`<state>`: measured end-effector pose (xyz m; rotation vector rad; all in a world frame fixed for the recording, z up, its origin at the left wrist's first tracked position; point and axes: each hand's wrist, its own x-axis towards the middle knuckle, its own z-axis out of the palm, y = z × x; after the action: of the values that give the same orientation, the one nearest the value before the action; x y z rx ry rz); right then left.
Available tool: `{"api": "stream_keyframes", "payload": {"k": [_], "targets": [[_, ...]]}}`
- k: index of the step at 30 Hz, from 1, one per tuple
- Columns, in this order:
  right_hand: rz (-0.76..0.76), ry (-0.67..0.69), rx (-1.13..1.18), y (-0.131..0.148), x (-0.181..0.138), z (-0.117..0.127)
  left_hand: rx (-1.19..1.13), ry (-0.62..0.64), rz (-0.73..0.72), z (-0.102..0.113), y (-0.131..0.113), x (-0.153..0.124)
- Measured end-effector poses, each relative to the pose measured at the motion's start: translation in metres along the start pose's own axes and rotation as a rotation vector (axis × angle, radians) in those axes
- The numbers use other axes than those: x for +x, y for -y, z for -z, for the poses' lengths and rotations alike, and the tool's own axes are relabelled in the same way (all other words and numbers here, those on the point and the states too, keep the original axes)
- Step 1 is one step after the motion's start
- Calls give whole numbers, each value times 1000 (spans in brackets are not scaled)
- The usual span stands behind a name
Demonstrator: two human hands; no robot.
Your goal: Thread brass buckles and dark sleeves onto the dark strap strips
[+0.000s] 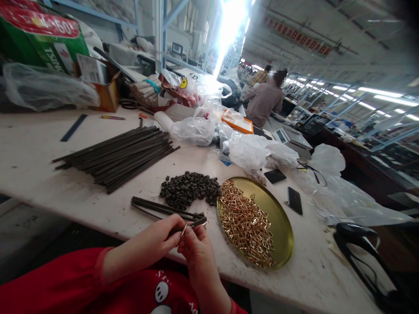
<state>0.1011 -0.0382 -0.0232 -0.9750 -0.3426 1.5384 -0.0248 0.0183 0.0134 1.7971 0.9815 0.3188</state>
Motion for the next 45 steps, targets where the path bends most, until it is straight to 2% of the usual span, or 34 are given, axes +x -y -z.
{"api": "stream_keyframes", "payload": {"k": [3,6,15,23,26,31,33,36,39,42,45], "targets": [[111,-1,-97,-4,-3,1,-136,54,-22,-1,0,0],[167,-6,-187,-2,-4,1,-238,51,-6,-1,2,0],[173,-40,-275,-2,0,-3,-382,74,101,-1,9,7],[172,-43,-309,-5,3,0,-362,31,159,-6,16,12],[173,-26,-304,-4,5,1,-322,17,126,-9,17,11],[196,-60,-392,-7,6,5,-125,-17,35,-11,17,8],[264,-72,-528,-6,4,10,-122,-7,18,-11,17,7],[489,-92,-807,2,-4,19,-182,1,54,-9,16,5],[603,1,-936,13,-12,24,-213,30,97,-7,15,4],[516,105,-849,20,-16,25,-192,18,117,-6,14,1],[303,189,-563,20,-14,24,-175,-1,124,-9,15,-1]]}}
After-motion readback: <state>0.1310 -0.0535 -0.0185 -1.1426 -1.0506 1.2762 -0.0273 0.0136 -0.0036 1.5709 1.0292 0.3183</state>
